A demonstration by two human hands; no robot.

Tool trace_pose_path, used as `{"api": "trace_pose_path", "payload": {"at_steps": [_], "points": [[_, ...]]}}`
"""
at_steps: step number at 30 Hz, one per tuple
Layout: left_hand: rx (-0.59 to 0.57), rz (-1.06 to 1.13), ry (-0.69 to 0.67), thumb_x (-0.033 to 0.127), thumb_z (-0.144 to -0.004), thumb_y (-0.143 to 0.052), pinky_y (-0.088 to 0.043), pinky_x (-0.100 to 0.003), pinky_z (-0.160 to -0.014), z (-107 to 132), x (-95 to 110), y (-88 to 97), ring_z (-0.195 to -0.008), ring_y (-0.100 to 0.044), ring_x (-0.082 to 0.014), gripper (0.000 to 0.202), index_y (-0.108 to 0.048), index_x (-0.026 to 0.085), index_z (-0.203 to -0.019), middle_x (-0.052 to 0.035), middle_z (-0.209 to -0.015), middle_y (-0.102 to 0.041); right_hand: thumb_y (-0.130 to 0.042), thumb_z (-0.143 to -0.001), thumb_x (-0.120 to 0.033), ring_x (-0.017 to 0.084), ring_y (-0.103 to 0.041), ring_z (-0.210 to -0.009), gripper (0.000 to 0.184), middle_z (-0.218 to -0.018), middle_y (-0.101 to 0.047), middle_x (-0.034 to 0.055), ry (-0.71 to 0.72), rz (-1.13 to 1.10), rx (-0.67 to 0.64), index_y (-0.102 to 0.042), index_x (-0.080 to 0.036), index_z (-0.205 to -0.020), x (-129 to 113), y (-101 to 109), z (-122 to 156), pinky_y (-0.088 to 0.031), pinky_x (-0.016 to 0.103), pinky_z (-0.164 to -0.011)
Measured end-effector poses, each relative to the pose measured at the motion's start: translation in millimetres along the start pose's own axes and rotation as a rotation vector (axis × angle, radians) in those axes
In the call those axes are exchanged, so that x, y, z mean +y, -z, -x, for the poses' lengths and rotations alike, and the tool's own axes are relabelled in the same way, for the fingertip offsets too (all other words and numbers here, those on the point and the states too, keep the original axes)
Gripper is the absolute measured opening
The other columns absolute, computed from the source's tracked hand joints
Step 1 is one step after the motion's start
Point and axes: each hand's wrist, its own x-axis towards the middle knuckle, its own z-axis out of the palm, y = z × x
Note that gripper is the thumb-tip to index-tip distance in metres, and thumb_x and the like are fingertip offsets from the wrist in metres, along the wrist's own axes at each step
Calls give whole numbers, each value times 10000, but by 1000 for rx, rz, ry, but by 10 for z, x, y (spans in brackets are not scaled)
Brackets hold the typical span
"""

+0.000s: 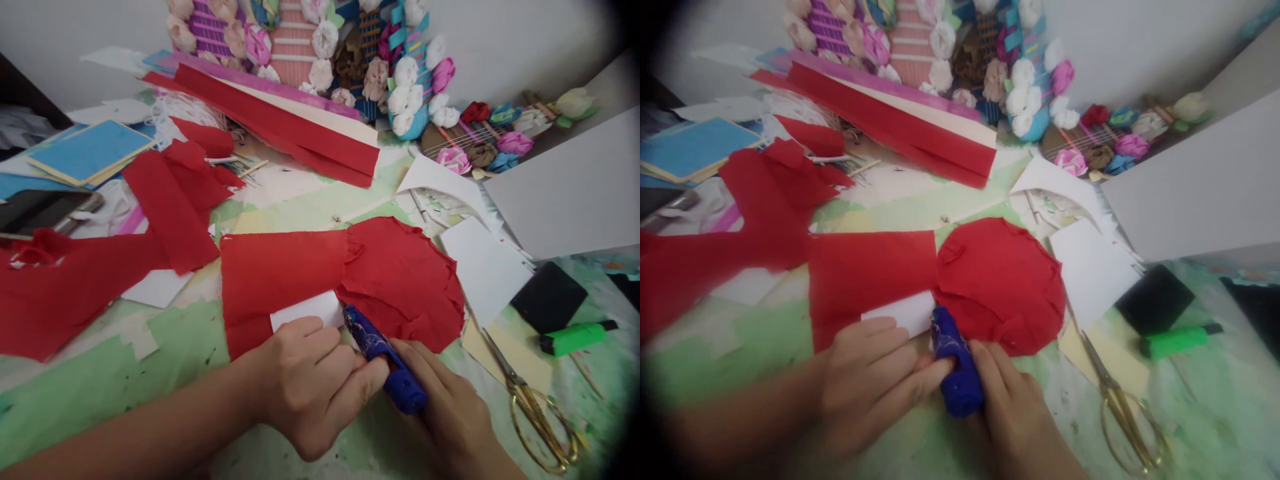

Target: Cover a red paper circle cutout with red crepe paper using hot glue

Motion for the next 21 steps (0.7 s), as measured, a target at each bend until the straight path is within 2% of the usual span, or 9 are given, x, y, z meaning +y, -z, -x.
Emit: {"api": "trace_pose_path", "payload": {"at_steps": [7,14,18,21], "points": [[-21,1,-5,131,-774,-610,-279,-297,-404,-64,24,31,-445,-455,-116,137,-671,81,-885,23,-509,-535,-454,-931,-225,244,-673,-1010,491,-1102,-672,206,2,-6,12,-371,-52,-1383,-15,17,76,-584,260,-683],[-13,51,24,122,-820,-561,-357,-285,-432,-19,111,16,-458,-458,-108,142,-668,82,-903,34,-528,-510,-444,-930,-228,234,-693,-957,484,-1140,-679,144,-75,-65,-25,-415,-135,-1403,-83,115,97,-592,258,-657],[-3,72,64,119,-877,-513,-429,-289,-476,-24,167,17,-489,-492,-108,164,-676,100,-893,29,-542,-541,-403,-940,-210,234,-689,-974,565,-1147,-671,171,-20,-38,-63,-268,-96,-1478,-59,122,201,-593,259,-686],[-1,61,59,100,-877,-518,-409,-266,-448,-43,191,28,-465,-464,-92,160,-677,108,-875,44,-519,-513,-384,-948,-215,232,-694,-957,594,-1142,-667,192,3,-11,-81,-205,-62,-1492,-33,106,281,-592,258,-692]]}}
